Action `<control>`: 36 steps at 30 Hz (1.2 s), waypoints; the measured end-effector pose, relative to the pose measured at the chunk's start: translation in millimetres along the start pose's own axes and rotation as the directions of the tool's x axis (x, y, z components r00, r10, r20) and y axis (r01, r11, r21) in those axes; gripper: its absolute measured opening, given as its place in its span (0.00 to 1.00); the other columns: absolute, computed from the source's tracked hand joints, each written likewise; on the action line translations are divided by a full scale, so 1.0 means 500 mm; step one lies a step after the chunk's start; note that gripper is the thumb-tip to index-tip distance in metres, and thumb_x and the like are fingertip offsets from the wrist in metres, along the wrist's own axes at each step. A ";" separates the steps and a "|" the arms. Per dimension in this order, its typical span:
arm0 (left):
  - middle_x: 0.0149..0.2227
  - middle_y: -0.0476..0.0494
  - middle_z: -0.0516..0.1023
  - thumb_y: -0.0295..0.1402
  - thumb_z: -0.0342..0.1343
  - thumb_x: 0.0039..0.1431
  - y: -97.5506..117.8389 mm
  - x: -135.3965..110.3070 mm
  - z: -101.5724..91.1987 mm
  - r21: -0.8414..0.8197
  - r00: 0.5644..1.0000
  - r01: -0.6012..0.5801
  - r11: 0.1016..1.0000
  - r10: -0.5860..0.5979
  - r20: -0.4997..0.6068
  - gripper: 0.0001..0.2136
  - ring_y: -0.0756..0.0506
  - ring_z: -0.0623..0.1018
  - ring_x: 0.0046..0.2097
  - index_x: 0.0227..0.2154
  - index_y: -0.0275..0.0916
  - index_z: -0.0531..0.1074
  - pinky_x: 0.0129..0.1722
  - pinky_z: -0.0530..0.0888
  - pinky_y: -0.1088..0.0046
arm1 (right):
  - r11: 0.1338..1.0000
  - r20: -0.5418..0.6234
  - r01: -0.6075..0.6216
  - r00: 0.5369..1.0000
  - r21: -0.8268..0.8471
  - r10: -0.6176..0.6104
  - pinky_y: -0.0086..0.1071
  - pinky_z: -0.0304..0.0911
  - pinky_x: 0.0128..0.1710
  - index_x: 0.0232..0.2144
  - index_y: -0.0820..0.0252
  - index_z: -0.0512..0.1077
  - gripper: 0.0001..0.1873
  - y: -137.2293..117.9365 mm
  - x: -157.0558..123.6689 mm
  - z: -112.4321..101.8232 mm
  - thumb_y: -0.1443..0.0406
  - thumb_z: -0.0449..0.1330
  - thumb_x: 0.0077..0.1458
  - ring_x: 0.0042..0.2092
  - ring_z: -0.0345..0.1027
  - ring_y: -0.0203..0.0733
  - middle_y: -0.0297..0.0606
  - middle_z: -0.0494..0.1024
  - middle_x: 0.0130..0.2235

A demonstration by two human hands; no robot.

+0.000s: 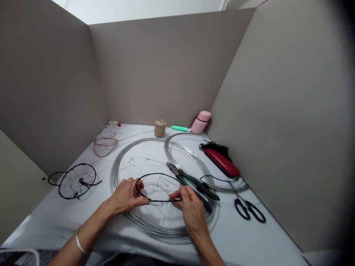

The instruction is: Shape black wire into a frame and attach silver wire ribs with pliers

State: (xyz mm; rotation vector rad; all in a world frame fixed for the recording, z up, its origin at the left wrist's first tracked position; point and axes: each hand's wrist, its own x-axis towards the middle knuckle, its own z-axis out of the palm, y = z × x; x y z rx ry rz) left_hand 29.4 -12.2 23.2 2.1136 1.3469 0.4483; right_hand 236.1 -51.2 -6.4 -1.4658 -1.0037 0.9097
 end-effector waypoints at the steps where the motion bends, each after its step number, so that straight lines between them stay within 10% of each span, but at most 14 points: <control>1: 0.29 0.47 0.70 0.37 0.55 0.44 0.002 -0.002 0.003 0.013 1.000 0.009 1.000 -0.009 -0.011 0.12 0.44 0.69 0.34 0.32 0.37 0.68 0.36 0.63 0.69 | 1.000 -0.019 0.007 1.000 -0.030 -0.007 0.34 0.71 0.31 0.21 0.59 0.67 0.23 -0.004 -0.002 0.001 0.48 0.49 0.51 0.29 0.69 0.40 0.36 0.74 0.24; 10: 0.37 0.44 0.70 0.35 0.59 0.43 -0.059 0.005 -0.011 -0.320 0.998 -0.019 0.947 0.035 0.044 0.16 0.44 0.69 0.40 0.37 0.37 0.69 0.41 0.65 0.68 | 0.979 -0.110 0.091 0.988 -0.183 -0.112 0.30 0.69 0.25 0.18 0.56 0.62 0.22 -0.015 0.000 0.025 0.48 0.47 0.52 0.23 0.68 0.38 0.32 0.70 0.19; 15: 0.46 0.39 0.71 0.37 0.59 0.48 -0.108 0.039 -0.054 -0.704 0.983 -0.001 0.711 0.129 0.129 0.20 0.44 0.70 0.46 0.45 0.37 0.66 0.44 0.65 0.69 | 0.985 -0.106 0.071 0.990 -0.154 -0.088 0.31 0.70 0.26 0.18 0.56 0.62 0.22 -0.015 0.000 0.026 0.48 0.47 0.52 0.24 0.68 0.38 0.32 0.70 0.19; 21: 0.29 0.47 0.76 0.34 0.60 0.44 -0.085 0.098 -0.035 -0.452 0.947 0.012 0.892 0.135 0.292 0.18 0.50 0.71 0.30 0.41 0.34 0.70 0.31 0.66 0.76 | 0.978 -0.091 0.109 0.988 -0.179 -0.127 0.30 0.69 0.25 0.18 0.56 0.62 0.22 -0.019 0.001 0.029 0.49 0.47 0.53 0.24 0.67 0.38 0.32 0.70 0.19; 26: 0.17 0.53 0.68 0.35 0.54 0.48 -0.063 0.109 -0.001 -0.343 0.964 0.003 0.939 0.088 0.250 0.09 0.53 0.66 0.20 0.21 0.34 0.70 0.20 0.60 0.79 | 0.955 -0.101 0.132 0.981 -0.267 -0.163 0.29 0.65 0.25 0.18 0.56 0.62 0.22 -0.010 0.000 0.028 0.50 0.45 0.55 0.23 0.67 0.38 0.33 0.72 0.19; 36: 0.14 0.54 0.67 0.34 0.49 0.47 -0.051 0.097 0.006 -0.244 0.986 0.083 0.966 -0.045 0.158 0.08 0.53 0.66 0.15 0.18 0.37 0.64 0.15 0.60 0.79 | 0.901 -0.216 0.182 0.934 -0.394 -0.284 0.31 0.61 0.28 0.21 0.56 0.66 0.24 0.011 -0.010 0.030 0.49 0.43 0.56 0.26 0.70 0.42 0.38 0.77 0.21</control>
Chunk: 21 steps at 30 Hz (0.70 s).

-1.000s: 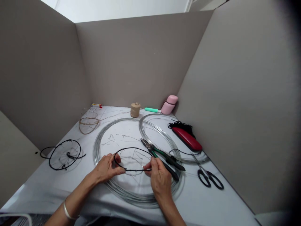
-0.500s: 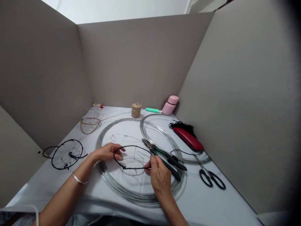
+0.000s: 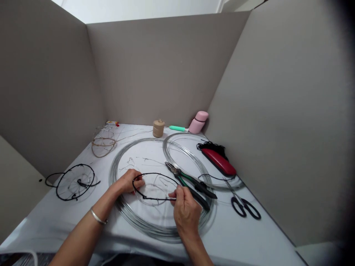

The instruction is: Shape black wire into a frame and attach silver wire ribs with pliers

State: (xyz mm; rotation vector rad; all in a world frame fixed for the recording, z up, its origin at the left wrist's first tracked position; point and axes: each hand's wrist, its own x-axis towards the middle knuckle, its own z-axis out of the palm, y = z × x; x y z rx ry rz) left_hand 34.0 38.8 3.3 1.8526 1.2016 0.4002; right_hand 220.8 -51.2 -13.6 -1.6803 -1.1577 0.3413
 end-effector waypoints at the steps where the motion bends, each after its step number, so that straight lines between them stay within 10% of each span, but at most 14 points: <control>1: 0.14 0.54 0.66 0.34 0.48 0.47 -0.001 -0.001 0.002 0.004 1.000 0.009 1.000 -0.009 -0.017 0.08 0.53 0.66 0.15 0.18 0.37 0.64 0.16 0.60 0.79 | 1.000 -0.003 0.006 1.000 -0.004 -0.006 0.31 0.61 0.28 0.21 0.56 0.66 0.24 -0.001 0.001 0.002 0.49 0.43 0.56 0.26 0.70 0.42 0.38 0.77 0.22; 14: 0.13 0.52 0.66 0.34 0.51 0.46 -0.018 -0.020 0.014 -0.032 0.985 0.054 0.998 -0.059 -0.164 0.09 0.51 0.67 0.18 0.19 0.34 0.69 0.19 0.62 0.77 | 0.985 0.016 0.146 0.989 -0.093 -0.145 0.30 0.57 0.25 0.18 0.56 0.64 0.25 -0.026 0.028 0.013 0.51 0.40 0.58 0.22 0.67 0.40 0.37 0.73 0.18; 21: 0.36 0.43 0.78 0.31 0.51 0.48 -0.011 -0.048 -0.061 -0.106 0.990 -0.076 0.991 0.063 -0.127 0.12 0.47 0.74 0.40 0.34 0.34 0.74 0.40 0.69 0.73 | 0.972 0.019 0.185 0.983 -0.142 -0.184 0.30 0.53 0.21 0.17 0.55 0.64 0.25 -0.030 0.038 0.021 0.51 0.40 0.58 0.18 0.63 0.37 0.36 0.71 0.16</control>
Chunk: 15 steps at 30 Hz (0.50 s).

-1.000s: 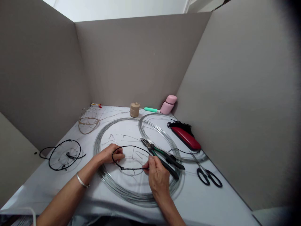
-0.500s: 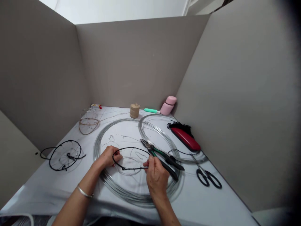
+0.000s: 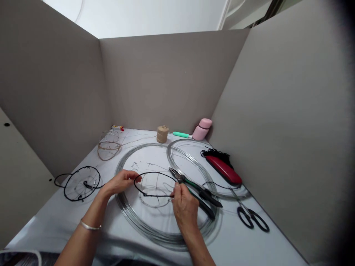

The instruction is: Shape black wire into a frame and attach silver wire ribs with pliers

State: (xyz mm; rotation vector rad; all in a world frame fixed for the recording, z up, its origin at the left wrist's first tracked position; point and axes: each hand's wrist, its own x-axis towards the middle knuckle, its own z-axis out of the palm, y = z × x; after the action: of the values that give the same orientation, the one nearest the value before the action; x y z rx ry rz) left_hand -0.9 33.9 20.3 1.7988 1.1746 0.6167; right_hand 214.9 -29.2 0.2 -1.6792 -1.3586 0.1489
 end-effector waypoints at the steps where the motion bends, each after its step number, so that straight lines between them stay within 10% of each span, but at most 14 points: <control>1: 0.39 0.42 0.78 0.32 0.48 0.51 0.007 0.000 -0.007 -0.006 1.000 -0.006 1.000 0.006 -0.022 0.14 0.47 0.74 0.42 0.37 0.34 0.73 0.42 0.68 0.73 | 1.000 -0.001 0.002 1.000 -0.003 -0.002 0.30 0.53 0.21 0.17 0.55 0.63 0.25 0.000 0.001 0.001 0.51 0.40 0.58 0.18 0.63 0.37 0.36 0.70 0.16; 4: 0.41 0.39 0.77 0.39 0.39 0.59 0.030 0.009 -0.013 0.036 0.996 0.001 0.999 0.002 -0.091 0.20 0.46 0.75 0.41 0.43 0.33 0.70 0.37 0.70 0.73 | 1.000 -0.001 0.007 1.000 -0.013 -0.007 0.29 0.53 0.21 0.17 0.55 0.63 0.25 0.000 0.003 0.004 0.51 0.41 0.57 0.18 0.63 0.37 0.36 0.70 0.15; 15: 0.19 0.43 0.73 0.45 0.51 0.52 0.082 0.056 0.017 0.477 0.975 0.142 0.867 -0.039 -0.220 0.18 0.46 0.71 0.26 0.16 0.37 0.71 0.26 0.60 0.73 | 1.000 -0.044 -0.002 0.999 -0.031 0.001 0.29 0.53 0.21 0.16 0.56 0.64 0.24 0.004 0.000 0.007 0.53 0.42 0.58 0.18 0.62 0.37 0.35 0.70 0.15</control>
State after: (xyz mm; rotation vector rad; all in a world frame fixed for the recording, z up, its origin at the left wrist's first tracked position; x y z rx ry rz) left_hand 36.8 48.9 50.1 2.1199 1.6636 0.4800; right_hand 214.0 -27.2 -3.1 -1.7000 -1.3330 0.0911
